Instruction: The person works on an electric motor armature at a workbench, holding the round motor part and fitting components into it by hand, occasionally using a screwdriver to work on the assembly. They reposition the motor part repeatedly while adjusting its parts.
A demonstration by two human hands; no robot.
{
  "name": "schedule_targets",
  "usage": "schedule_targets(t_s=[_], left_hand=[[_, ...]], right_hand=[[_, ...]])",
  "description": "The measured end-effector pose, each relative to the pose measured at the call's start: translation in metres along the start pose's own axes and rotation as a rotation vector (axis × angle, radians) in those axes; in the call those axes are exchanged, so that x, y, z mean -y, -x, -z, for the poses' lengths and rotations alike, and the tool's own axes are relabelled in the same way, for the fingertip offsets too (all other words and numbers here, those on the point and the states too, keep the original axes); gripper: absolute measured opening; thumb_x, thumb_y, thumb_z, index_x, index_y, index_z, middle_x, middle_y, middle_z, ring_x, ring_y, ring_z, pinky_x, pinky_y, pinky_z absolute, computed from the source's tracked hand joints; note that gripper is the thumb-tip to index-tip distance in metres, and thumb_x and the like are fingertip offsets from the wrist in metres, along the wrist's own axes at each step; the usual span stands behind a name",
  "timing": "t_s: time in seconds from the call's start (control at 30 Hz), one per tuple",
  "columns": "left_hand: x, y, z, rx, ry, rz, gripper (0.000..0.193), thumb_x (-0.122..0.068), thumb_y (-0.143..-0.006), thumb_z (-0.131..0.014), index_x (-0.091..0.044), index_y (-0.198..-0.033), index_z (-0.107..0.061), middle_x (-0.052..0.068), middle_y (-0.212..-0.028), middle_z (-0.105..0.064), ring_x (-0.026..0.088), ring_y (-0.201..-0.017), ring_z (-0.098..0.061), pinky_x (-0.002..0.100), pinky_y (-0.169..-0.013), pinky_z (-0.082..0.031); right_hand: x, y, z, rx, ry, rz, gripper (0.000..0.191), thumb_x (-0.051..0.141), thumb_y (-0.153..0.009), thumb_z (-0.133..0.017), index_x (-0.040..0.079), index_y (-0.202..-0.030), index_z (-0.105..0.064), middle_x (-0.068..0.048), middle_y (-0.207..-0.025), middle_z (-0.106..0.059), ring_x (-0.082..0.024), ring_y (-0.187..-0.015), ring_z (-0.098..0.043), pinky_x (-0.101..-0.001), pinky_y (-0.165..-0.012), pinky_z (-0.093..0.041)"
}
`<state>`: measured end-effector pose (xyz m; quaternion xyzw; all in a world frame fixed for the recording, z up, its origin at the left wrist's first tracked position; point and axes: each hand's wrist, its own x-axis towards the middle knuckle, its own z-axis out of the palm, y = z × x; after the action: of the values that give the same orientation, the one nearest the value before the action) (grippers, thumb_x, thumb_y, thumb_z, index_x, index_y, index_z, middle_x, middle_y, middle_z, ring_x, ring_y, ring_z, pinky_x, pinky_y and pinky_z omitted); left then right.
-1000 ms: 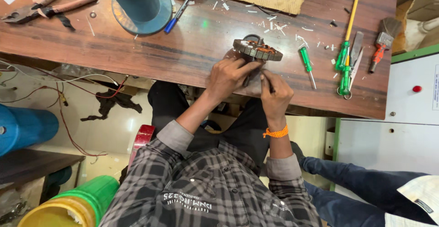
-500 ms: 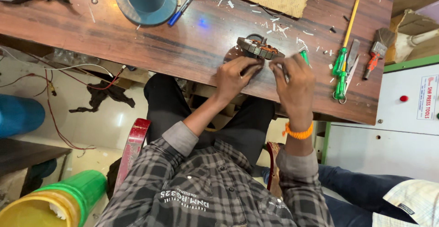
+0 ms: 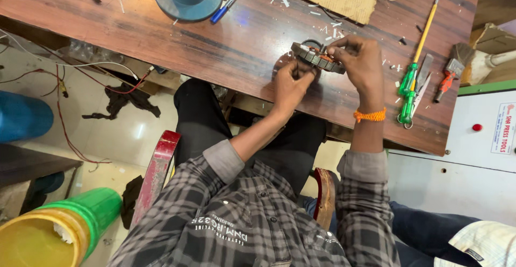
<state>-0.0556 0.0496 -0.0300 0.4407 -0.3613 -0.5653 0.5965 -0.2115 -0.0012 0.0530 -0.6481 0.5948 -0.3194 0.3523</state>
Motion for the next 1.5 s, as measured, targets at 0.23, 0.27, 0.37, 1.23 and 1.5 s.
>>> schedule_targets(t_s=[0.23, 0.27, 0.37, 1.23, 1.5], left_hand=[[-0.006, -0.008, -0.007, 0.031, 0.050, 0.101, 0.013, -0.015, -0.088, -0.077, -0.004, -0.085, -0.070, -0.004, -0.067, -0.063, 0.004, -0.058, -0.053, 0.024, -0.052, -0.041], [-0.009, -0.006, -0.005, 0.004, -0.065, 0.019, 0.012, -0.015, -0.088, -0.078, -0.005, -0.087, -0.071, -0.002, -0.066, -0.062, 0.006, -0.058, -0.052, 0.025, -0.053, -0.041], [-0.021, 0.013, 0.003, -0.045, -0.351, -0.293, 0.011, -0.015, -0.092, -0.079, -0.009, -0.096, -0.071, 0.001, -0.074, -0.063, 0.011, -0.067, -0.055, 0.027, -0.061, -0.045], [-0.037, -0.063, 0.039, 0.618, -0.584, -0.752, 0.050, -0.015, -0.081, -0.086, -0.018, -0.127, -0.067, 0.000, -0.125, -0.072, 0.025, -0.102, -0.060, 0.039, -0.099, -0.049], [-0.041, -0.051, 0.049, 0.588, -0.879, -1.081, 0.055, -0.022, -0.086, -0.082, -0.030, -0.139, -0.067, -0.001, -0.147, -0.051, 0.026, -0.129, -0.050, 0.041, -0.108, -0.041]], right_hand=[[-0.020, -0.010, 0.002, -0.047, 0.029, -0.056, 0.009, 0.008, -0.092, -0.081, 0.001, -0.098, -0.079, 0.002, -0.071, -0.067, 0.000, -0.062, -0.053, -0.0206, -0.053, -0.040], [-0.021, -0.010, 0.002, -0.083, 0.094, -0.045, 0.009, 0.008, -0.092, -0.081, 0.001, -0.098, -0.079, 0.001, -0.068, -0.065, -0.001, -0.060, -0.051, -0.0213, -0.053, -0.039], [-0.028, -0.008, 0.002, -0.101, 0.061, -0.041, 0.012, 0.008, -0.089, -0.084, 0.000, -0.095, -0.079, 0.002, -0.065, -0.058, -0.002, -0.058, -0.047, -0.0231, -0.052, -0.035], [0.006, 0.082, -0.018, -0.159, 0.297, 0.242, 0.013, 0.010, -0.092, -0.080, 0.005, -0.102, -0.074, -0.012, -0.077, -0.060, -0.019, -0.063, -0.054, -0.0335, -0.058, -0.042], [-0.026, 0.096, -0.061, -0.410, 0.317, 0.384, 0.011, -0.003, -0.091, -0.075, 0.003, -0.099, -0.070, -0.015, -0.090, -0.070, -0.030, -0.076, -0.069, -0.0374, -0.067, -0.051]])
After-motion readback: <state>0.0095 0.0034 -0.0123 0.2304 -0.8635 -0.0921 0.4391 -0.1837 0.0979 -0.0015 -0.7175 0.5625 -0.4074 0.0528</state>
